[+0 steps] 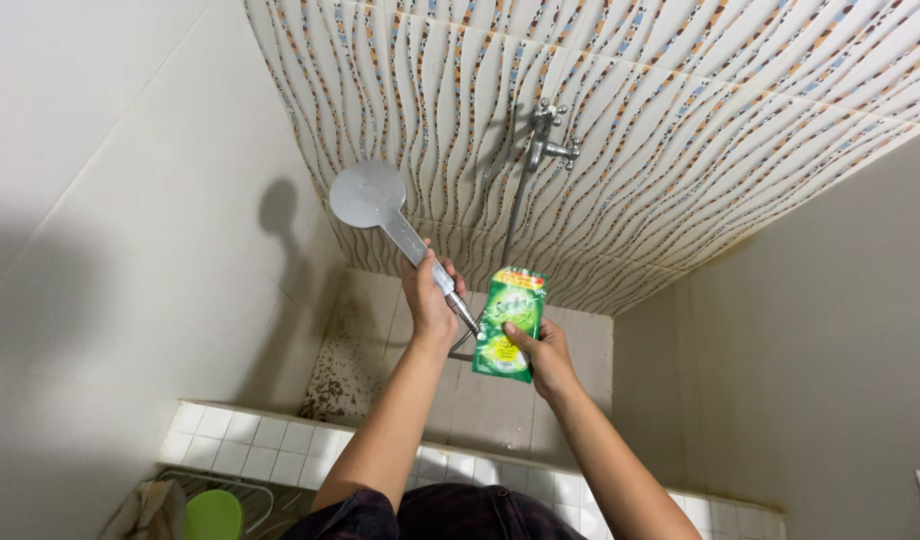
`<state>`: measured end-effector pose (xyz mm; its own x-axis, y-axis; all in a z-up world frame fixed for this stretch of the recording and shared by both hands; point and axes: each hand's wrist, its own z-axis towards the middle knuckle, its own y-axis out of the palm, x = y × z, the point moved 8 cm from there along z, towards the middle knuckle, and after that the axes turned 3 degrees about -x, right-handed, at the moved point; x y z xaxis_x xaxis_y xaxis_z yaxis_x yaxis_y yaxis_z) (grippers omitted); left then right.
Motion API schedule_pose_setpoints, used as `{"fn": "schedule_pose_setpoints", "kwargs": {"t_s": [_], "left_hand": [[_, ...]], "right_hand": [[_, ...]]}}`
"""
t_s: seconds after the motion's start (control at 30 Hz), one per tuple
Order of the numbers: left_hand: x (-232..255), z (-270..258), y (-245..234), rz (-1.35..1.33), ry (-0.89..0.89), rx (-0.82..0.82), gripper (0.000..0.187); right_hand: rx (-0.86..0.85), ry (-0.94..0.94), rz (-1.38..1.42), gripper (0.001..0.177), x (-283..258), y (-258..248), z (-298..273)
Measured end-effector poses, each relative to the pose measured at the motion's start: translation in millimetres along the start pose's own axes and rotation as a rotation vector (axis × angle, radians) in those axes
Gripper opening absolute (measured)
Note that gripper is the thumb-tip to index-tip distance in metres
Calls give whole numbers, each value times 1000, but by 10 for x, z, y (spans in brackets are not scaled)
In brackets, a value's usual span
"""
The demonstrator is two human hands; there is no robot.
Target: The person picks up a green detergent packet and a shower head, then rubs the packet against the shower head while water runs. Afterward, they use a cloth to wipe the shower head and surrounding area.
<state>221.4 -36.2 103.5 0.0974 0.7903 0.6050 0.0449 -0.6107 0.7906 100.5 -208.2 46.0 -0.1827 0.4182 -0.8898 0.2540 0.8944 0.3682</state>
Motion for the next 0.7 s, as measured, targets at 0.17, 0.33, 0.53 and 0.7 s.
{"fn": "schedule_pose_setpoints", "kwargs": {"t_s": [0.17,0.33,0.53,0.7], "left_hand": [[-171,94,110,-132,-33,6,26],[-205,207,147,-69,-85,-46,28],[-128,291,221,26,-29,-26,28],[-102,319,312,-7,-13,-29,28]], "right_hand": [[-58,-125,-60,21,-51,215,187],[-59,-197,-55,21,-119,209,333],[161,-242,-21,18,-262,-102,437],[185,-197,-37,18,-403,-187,474]]}}
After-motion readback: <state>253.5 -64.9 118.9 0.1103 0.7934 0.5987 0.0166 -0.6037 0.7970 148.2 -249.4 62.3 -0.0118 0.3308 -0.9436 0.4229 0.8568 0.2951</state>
